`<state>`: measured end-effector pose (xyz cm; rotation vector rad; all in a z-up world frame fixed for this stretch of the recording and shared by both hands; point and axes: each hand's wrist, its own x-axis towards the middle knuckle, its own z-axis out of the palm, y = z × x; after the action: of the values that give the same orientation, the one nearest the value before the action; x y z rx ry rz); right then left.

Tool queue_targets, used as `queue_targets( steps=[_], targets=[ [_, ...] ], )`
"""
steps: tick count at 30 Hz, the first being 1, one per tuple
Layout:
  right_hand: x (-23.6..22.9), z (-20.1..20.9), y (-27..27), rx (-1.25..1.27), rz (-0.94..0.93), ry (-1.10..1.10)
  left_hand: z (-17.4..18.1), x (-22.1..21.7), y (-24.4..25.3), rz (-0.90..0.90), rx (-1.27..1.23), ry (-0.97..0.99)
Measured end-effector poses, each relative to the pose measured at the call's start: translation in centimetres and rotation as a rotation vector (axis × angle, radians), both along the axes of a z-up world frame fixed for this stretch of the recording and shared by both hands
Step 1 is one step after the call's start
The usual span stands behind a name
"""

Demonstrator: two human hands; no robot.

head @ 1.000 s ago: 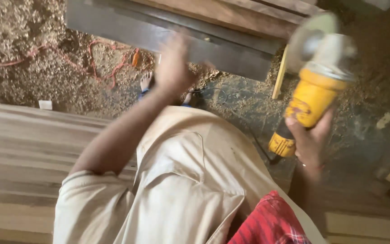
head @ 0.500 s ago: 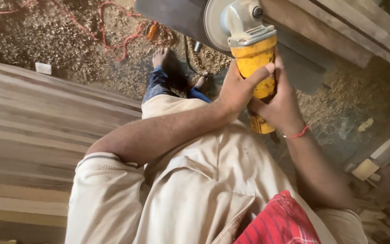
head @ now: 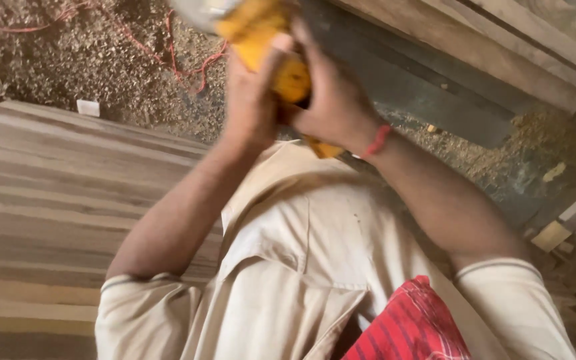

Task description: The person uses a handheld angle grinder to smooth the edges and surfaces of small rectangular wooden blocks. They repeatedly grind the wood pieces, occasionally pausing to inspect the work before continuing the process.

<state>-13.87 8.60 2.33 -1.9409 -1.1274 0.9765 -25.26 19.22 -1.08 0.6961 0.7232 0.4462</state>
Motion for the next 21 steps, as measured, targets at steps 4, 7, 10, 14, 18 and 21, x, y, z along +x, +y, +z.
queue_targets(
  steps=[4,7,10,14,18,21],
  targets=[
    [-0.8,0.5,2.9,0.256,0.029,0.042,1.3,-0.9,2.7,0.005,-0.054,-0.077],
    [-1.0,1.3,1.5,0.234,0.009,0.028,1.9,-1.1,1.5,-0.033,-0.059,-0.077],
    [-0.5,1.4,-1.5,0.181,-0.023,-0.008,1.4,-0.2,-1.3,-0.09,-0.077,-0.071],
    [-0.1,2.3,-7.6,0.088,-0.096,-0.054,0.7,1.2,-6.5,-0.243,-0.093,-0.037],
    [0.8,3.2,-14.2,0.018,-0.215,-0.047,1.1,3.4,-12.7,-0.332,-0.196,-0.06],
    [1.5,3.5,-18.9,-0.08,-0.316,0.011,1.2,5.8,-17.9,-0.348,-0.271,-0.068]
  ],
)
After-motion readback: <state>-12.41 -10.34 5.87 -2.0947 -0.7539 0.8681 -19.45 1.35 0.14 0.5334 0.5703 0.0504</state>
